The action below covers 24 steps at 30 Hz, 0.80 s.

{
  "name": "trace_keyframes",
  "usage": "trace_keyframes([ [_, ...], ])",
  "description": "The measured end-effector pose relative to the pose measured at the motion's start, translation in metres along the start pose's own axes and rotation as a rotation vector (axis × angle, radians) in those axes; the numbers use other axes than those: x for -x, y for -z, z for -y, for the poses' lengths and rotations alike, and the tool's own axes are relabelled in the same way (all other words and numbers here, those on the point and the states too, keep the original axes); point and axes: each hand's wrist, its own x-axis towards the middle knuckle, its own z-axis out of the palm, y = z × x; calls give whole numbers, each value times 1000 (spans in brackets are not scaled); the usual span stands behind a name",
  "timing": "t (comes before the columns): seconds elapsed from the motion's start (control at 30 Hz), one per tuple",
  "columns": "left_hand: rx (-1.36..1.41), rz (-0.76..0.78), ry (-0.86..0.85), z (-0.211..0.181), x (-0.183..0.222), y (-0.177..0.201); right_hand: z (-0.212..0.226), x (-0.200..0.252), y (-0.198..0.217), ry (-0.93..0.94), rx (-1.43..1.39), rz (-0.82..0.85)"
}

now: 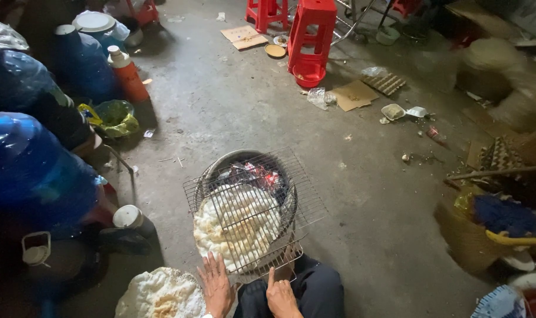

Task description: Grilling large rice crackers over a charcoal brazier, flipping them frequently using a wire rack to ensure even puffing and cooking.

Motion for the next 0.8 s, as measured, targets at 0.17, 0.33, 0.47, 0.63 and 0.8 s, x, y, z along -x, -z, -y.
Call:
trace_keyframes([
  [0.17,-11,-40,-27,-2,-6,8,0,-1,-1,-19,-39,57],
  [0.33,-10,-53,-35,-3,-9,10,0,0,-4,-4,-9,10],
  [0.47,-34,-94,-60,-5,-13,13,-2,0,-1,7,-23,49],
  [0.63,-36,-114,-46,-7,-16,14,-2,-1,-1,17,-71,104],
  [0.8,-18,-65,-21,-7,-17,15,-1,-1,4,-12,-116,133],
])
